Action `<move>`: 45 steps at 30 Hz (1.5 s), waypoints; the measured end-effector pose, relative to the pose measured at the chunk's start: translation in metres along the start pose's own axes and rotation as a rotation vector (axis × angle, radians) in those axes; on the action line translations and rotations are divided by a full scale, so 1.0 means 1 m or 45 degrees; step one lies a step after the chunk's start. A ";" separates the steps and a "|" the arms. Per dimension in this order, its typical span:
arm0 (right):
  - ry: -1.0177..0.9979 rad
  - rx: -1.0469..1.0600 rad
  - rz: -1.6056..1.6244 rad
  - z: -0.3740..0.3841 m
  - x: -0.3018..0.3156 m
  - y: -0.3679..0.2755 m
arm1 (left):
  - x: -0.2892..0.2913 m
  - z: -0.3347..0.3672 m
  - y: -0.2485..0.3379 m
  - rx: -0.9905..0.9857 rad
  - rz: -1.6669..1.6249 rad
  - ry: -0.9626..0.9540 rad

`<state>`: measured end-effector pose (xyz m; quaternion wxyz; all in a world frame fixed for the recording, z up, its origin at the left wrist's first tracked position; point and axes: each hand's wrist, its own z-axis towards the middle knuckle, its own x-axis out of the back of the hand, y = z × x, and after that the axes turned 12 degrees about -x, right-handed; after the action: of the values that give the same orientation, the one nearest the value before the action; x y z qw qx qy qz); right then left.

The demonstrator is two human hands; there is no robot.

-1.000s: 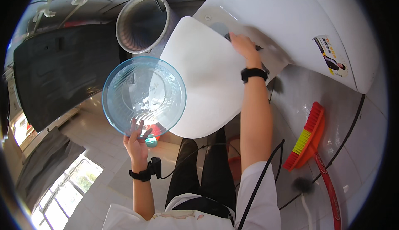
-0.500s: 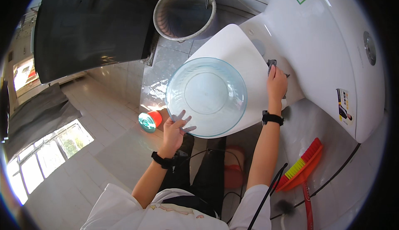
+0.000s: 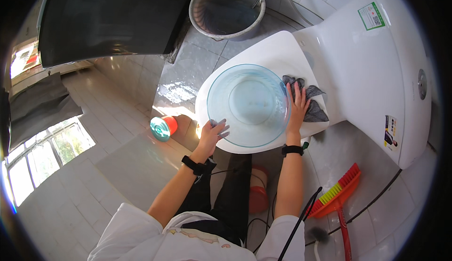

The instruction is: The person wipes the toilet tank and lid with a cloth after applying soapy water from a bowl.

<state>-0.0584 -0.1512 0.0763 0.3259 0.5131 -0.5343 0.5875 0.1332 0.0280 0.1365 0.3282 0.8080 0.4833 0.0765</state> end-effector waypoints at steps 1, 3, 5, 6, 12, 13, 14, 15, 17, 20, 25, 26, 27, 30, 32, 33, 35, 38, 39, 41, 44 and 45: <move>0.012 0.007 0.018 -0.005 -0.003 -0.007 | 0.001 0.002 0.001 -0.002 0.088 0.016; 0.007 -0.021 0.048 -0.010 -0.007 -0.015 | 0.007 0.004 0.001 -0.006 0.174 0.035; 0.009 -0.026 0.060 -0.009 -0.008 -0.014 | 0.016 0.007 0.001 0.009 0.193 -0.030; 0.009 -0.034 0.070 -0.009 -0.008 -0.013 | 0.020 0.007 0.001 0.006 0.193 -0.030; -0.001 -0.026 0.221 -0.008 -0.010 -0.005 | 0.028 0.008 0.015 0.043 0.623 -0.350; -0.002 -0.023 0.226 -0.005 -0.010 -0.001 | 0.031 0.013 0.014 -0.023 0.680 -0.419; -0.052 -0.093 0.509 -0.002 -0.009 0.004 | 0.034 0.016 0.013 -0.090 0.736 -0.488; -0.103 -0.163 0.792 0.000 -0.009 0.007 | 0.037 0.016 0.012 -0.093 0.738 -0.483; -0.095 -0.305 1.020 -0.003 0.003 -0.001 | 0.029 0.010 0.022 -0.081 0.924 -0.366; 0.002 -0.353 1.142 -0.007 0.020 -0.005 | 0.043 0.007 0.020 -0.205 1.052 -0.271; 0.221 -0.162 0.825 -0.043 0.050 -0.040 | 0.071 -0.010 0.015 -0.131 1.029 -0.506; 0.142 -0.109 0.889 -0.056 0.054 -0.051 | 0.081 -0.015 0.009 -0.073 1.074 -0.596; 0.032 -0.018 0.934 -0.069 0.060 -0.063 | 0.090 -0.020 0.002 0.025 1.088 -0.704; -0.187 0.453 0.871 -0.103 0.085 -0.108 | 0.124 -0.052 -0.017 0.293 1.155 -0.957; -0.572 0.268 1.157 -0.130 0.078 -0.124 | 0.144 -0.068 -0.030 0.439 1.284 -1.107; -0.945 0.100 1.217 -0.147 0.073 -0.127 | 0.153 -0.074 -0.036 0.438 1.414 -1.235; -1.468 0.117 1.159 -0.185 0.051 -0.125 | 0.185 -0.088 -0.052 0.277 1.657 -1.508; -2.040 0.504 0.444 -0.242 0.018 -0.103 | 0.213 -0.098 -0.063 0.258 1.788 -1.599; -2.039 0.489 0.436 -0.252 0.018 -0.096 | 0.192 -0.099 -0.046 0.407 1.975 -1.600; -1.989 0.826 -0.040 -0.264 0.022 -0.093 | 0.207 -0.104 -0.048 0.332 1.981 -1.627; -2.065 0.811 -0.237 -0.275 0.023 -0.086 | 0.221 -0.107 -0.054 0.164 1.912 -1.735; -2.018 0.804 -0.097 -0.277 0.021 -0.079 | 0.223 -0.107 -0.056 0.073 1.838 -1.808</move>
<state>-0.0609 0.1292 0.1462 -0.2827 0.8569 -0.3981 0.1649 0.1611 0.2803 0.1422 0.3954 0.7732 -0.4262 -0.2532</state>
